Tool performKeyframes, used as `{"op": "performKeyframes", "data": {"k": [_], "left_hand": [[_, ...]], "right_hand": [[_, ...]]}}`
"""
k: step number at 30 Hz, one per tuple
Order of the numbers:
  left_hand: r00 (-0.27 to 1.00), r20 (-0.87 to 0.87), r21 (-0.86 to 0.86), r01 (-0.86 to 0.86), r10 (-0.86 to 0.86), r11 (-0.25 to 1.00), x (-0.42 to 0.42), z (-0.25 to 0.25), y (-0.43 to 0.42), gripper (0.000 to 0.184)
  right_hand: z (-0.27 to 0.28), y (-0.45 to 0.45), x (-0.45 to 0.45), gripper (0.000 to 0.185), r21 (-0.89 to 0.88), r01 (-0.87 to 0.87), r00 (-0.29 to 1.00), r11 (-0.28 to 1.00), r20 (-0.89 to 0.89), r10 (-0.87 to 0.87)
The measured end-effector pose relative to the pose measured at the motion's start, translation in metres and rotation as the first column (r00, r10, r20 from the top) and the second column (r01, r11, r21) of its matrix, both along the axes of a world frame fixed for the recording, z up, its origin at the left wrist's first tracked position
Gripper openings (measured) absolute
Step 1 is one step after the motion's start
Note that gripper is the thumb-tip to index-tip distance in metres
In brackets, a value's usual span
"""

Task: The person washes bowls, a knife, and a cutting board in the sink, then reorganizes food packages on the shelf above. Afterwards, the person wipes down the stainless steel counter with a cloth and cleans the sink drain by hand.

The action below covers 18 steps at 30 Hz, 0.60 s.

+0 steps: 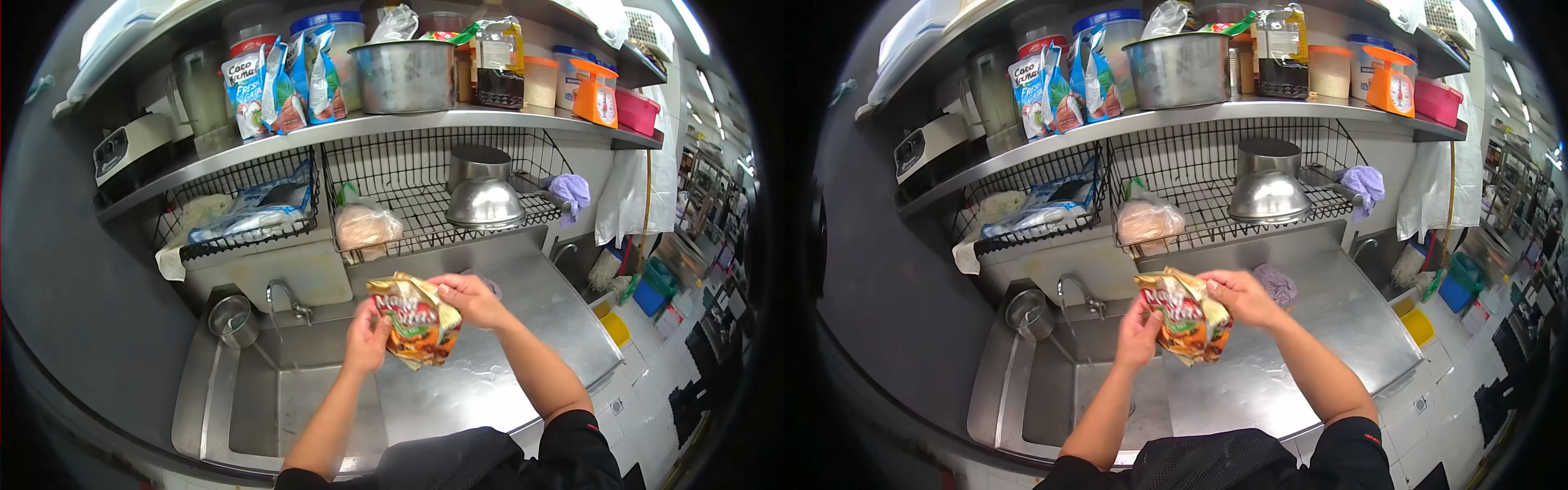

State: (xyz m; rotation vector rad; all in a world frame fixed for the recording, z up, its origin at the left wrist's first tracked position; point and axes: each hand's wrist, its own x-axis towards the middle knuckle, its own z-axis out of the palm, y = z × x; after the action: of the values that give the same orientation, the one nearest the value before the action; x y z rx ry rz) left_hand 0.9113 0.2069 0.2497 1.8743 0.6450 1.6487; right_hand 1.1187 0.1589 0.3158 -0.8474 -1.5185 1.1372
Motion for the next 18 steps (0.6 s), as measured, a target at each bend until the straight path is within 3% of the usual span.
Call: {"op": "performKeyframes", "data": {"k": [1,2,4,6,7,8,10,12,13,14,16,17,18], "left_hand": [[0.978,0.060,-0.199,0.210,-0.202,0.957,0.005,-0.009,-0.004,0.011],[0.913,0.155,-0.373,0.407,-0.377,0.834,0.009,-0.015,-0.008,0.012],[0.910,0.162,-0.361,0.414,-0.381,0.835,0.011,-0.024,-0.011,0.015],[0.978,-0.130,-0.288,0.123,-0.166,0.950,0.008,-0.023,-0.012,0.012],[0.964,-0.262,-0.199,-0.007,-0.046,0.980,0.005,-0.014,-0.020,0.015],[0.964,-0.262,-0.197,-0.011,-0.041,0.980,0.006,-0.010,-0.023,0.015],[0.953,-0.298,-0.063,-0.086,0.063,0.994,0.008,-0.001,-0.028,0.017],[0.958,-0.270,-0.007,-0.099,0.094,0.995,0.002,0.015,-0.029,0.017],[0.959,-0.260,0.017,-0.110,0.111,0.994,-0.004,0.030,-0.030,0.019],[0.960,-0.251,0.039,-0.122,0.128,0.992,-0.010,0.047,-0.032,0.021],[0.971,-0.003,0.434,-0.216,0.241,0.875,-0.019,0.097,-0.038,0.028],[0.969,0.003,0.438,-0.223,0.247,0.871,-0.029,0.111,-0.043,0.028],[0.970,0.099,0.430,-0.244,0.223,0.869,-0.040,0.122,-0.047,0.031]], "right_hand": [[-0.004,-0.003,0.000,0.032,0.021,-0.006,0.998,1.000,0.061,0.005],[-0.008,-0.005,0.000,0.035,0.042,-0.015,0.993,0.999,0.121,0.009],[-0.006,-0.012,0.001,0.041,0.001,-0.060,0.995,0.998,0.076,0.060],[0.006,-0.024,0.006,0.048,-0.300,-0.150,0.976,0.942,0.106,0.189],[0.009,-0.023,-0.001,0.051,-0.199,-0.102,0.955,0.975,0.256,0.153],[0.009,-0.022,-0.004,0.051,-0.198,-0.107,0.954,0.974,0.255,0.156],[0.005,-0.018,-0.010,0.058,0.042,-0.136,0.907,0.990,0.408,0.108],[0.007,-0.009,-0.011,0.066,-0.016,-0.109,0.917,0.994,0.384,0.106],[0.023,-0.013,-0.014,0.064,0.114,-0.024,0.887,0.993,0.460,-0.031],[0.043,-0.018,-0.019,0.061,0.247,0.048,0.840,0.968,0.514,-0.173],[0.101,-0.023,-0.025,0.049,0.488,0.029,0.789,0.872,0.525,-0.320],[0.137,-0.026,-0.025,0.046,0.656,0.029,0.778,0.754,0.458,-0.429],[0.167,-0.007,-0.018,0.048,0.751,0.054,0.859,0.659,0.301,-0.414]]}}
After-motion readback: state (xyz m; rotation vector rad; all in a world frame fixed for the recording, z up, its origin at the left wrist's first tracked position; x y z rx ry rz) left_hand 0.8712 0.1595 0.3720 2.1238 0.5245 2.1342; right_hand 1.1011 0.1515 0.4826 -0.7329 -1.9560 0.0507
